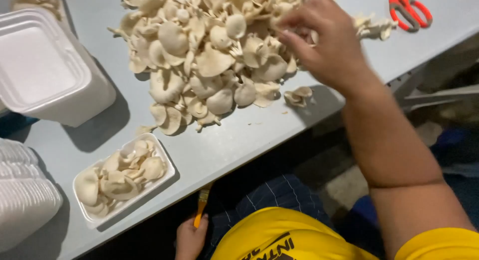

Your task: The person uses a brush to clean oyster mushrooms from a large pile on a table and arranges them into foam trays, then places a tray on a scale.

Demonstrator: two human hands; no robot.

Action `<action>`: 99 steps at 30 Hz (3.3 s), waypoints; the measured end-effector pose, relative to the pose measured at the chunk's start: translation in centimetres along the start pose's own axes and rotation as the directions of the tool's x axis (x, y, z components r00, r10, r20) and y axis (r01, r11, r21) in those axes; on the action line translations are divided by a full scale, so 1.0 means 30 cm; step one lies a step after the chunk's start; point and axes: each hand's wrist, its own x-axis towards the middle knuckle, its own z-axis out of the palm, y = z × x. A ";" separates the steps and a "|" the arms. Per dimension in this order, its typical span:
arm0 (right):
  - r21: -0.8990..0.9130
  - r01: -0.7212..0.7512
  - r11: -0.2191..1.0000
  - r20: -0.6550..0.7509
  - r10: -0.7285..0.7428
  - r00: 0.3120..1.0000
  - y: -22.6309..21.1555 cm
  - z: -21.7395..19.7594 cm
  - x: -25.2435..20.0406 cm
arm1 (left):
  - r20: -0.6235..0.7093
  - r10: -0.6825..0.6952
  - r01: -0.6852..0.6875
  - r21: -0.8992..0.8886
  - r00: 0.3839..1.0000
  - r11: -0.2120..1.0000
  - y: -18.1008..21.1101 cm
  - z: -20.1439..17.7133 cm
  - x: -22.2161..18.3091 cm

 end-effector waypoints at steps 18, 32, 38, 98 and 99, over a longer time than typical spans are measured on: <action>0.130 -0.448 0.885 -0.005 0.452 0.892 -0.016 0.092 -0.475 | 0.184 0.332 -0.343 0.031 0.925 0.939 0.281 -0.143 -0.162; 0.425 -0.546 0.722 0.399 0.392 0.829 -0.250 0.139 -0.396 | 0.312 0.254 -0.252 -0.047 0.915 0.967 0.453 -0.229 -0.264; 0.336 -0.276 0.901 0.406 0.126 0.905 -0.303 0.139 -0.380 | 0.248 0.498 -0.457 -0.207 0.831 0.865 0.455 -0.330 -0.370; 0.572 -0.332 0.750 0.370 0.126 0.920 -0.425 0.178 -0.526 | 0.452 0.145 -0.248 0.179 0.880 0.952 0.643 -0.393 -0.450; 0.597 -0.368 0.713 0.380 0.152 0.912 -0.423 0.177 -0.525 | 0.440 0.155 -0.251 0.168 0.884 0.953 0.634 -0.390 -0.447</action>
